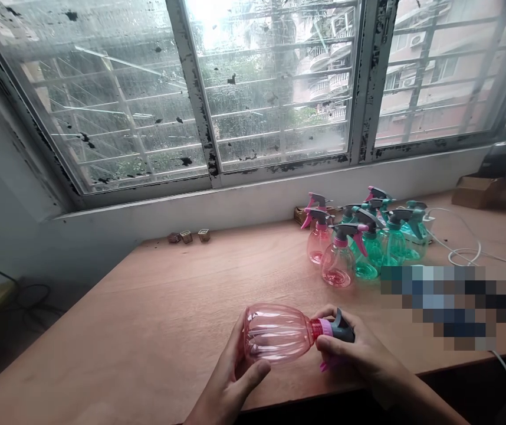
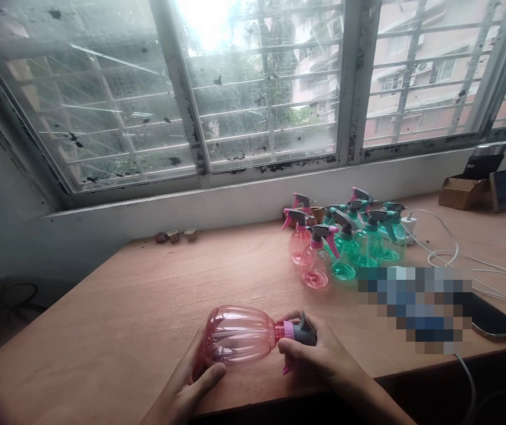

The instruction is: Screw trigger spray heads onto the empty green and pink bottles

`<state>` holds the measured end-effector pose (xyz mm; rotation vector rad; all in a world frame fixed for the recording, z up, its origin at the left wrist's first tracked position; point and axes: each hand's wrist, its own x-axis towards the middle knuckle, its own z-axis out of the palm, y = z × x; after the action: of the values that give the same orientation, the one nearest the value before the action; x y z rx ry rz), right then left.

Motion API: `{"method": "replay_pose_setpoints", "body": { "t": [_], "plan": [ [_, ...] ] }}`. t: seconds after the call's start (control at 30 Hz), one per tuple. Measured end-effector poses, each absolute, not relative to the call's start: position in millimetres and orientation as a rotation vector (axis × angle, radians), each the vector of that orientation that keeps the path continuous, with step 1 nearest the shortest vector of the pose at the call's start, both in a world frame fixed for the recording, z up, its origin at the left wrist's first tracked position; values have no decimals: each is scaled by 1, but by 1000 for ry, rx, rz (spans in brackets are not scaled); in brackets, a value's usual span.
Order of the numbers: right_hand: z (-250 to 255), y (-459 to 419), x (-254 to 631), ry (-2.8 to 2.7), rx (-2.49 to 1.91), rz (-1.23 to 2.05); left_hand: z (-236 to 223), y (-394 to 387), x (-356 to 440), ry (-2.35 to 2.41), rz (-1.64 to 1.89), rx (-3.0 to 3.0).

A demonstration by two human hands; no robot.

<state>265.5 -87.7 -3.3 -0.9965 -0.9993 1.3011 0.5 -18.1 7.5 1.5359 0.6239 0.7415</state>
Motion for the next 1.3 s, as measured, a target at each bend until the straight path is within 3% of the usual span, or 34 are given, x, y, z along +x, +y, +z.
{"method": "replay_pose_setpoints", "body": {
  "t": [0.97, 1.3],
  "plan": [
    [-2, -87, 264, -1012, -1026, 1280, 4, -20, 0, 672, 857, 1714],
    [-4, -87, 265, -1021, -1048, 1278, 16, -28, 7, 630, 820, 1453]
  ]
}}
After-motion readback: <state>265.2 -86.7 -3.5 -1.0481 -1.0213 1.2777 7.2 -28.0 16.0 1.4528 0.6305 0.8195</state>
